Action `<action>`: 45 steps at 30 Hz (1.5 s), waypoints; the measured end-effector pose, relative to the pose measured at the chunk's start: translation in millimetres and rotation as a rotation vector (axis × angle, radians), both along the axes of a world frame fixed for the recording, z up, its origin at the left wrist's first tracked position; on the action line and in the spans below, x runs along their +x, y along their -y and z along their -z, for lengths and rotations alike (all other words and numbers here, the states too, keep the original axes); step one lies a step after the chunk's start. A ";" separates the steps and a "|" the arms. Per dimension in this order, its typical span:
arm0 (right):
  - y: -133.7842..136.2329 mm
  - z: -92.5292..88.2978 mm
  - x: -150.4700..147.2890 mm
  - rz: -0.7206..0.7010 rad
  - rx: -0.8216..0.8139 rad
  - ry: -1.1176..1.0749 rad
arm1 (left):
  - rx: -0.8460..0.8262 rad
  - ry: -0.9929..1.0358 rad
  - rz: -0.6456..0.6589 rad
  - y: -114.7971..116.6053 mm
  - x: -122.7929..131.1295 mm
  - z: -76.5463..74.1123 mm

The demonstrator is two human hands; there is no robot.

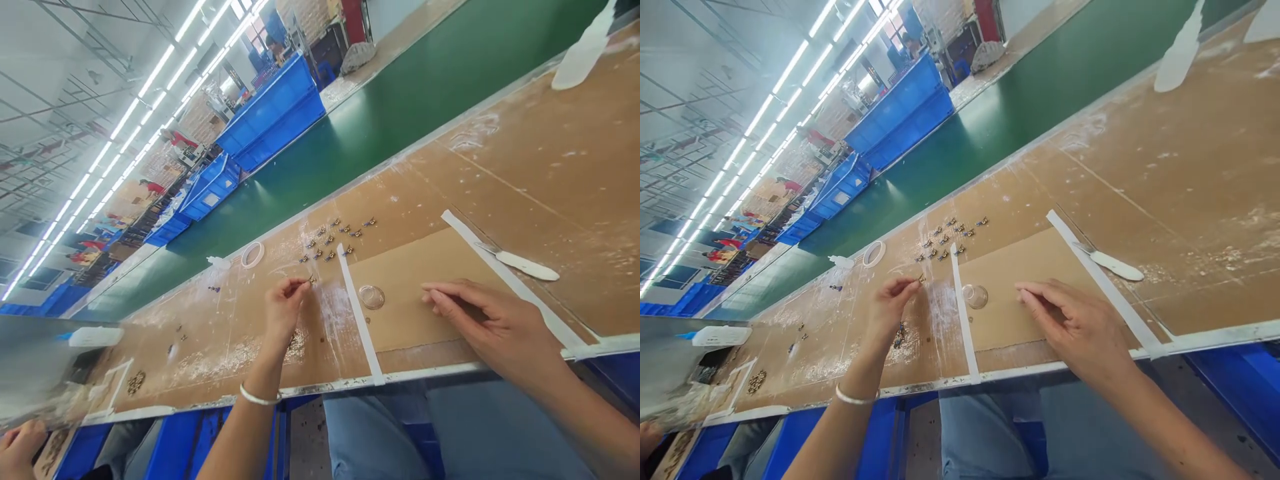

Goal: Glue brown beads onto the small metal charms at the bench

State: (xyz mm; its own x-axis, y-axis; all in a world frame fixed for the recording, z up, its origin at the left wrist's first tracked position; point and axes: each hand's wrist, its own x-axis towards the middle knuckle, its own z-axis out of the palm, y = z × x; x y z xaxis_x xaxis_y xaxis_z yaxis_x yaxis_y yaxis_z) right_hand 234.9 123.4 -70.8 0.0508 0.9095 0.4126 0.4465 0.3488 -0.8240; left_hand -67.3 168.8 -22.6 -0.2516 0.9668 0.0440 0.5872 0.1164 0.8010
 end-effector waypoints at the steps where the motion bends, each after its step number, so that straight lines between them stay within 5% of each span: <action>1: -0.1 0.2 -0.1 -0.001 -0.001 -0.001 | 0.002 0.000 0.012 -12.5 1.1 2.1; 7: -0.6 3.7 0.7 -0.010 -0.028 -0.005 | -0.020 -0.102 0.030 -47.5 -1.2 9.8; 18: 5.3 -2.1 0.7 0.047 -0.244 -0.014 | -0.118 -0.402 -0.076 46.1 -72.2 -2.7; 25: 4.1 2.7 -0.4 0.116 -0.245 0.038 | -0.203 -0.478 -0.016 52.0 -78.6 4.7; 34: 3.4 -1.9 0.5 0.036 -0.178 0.007 | -0.060 -0.580 -0.026 57.9 -67.0 3.6; 45: -1.5 0.1 -2.3 -0.014 -0.034 -0.047 | -0.006 0.152 -0.013 51.6 11.7 -37.8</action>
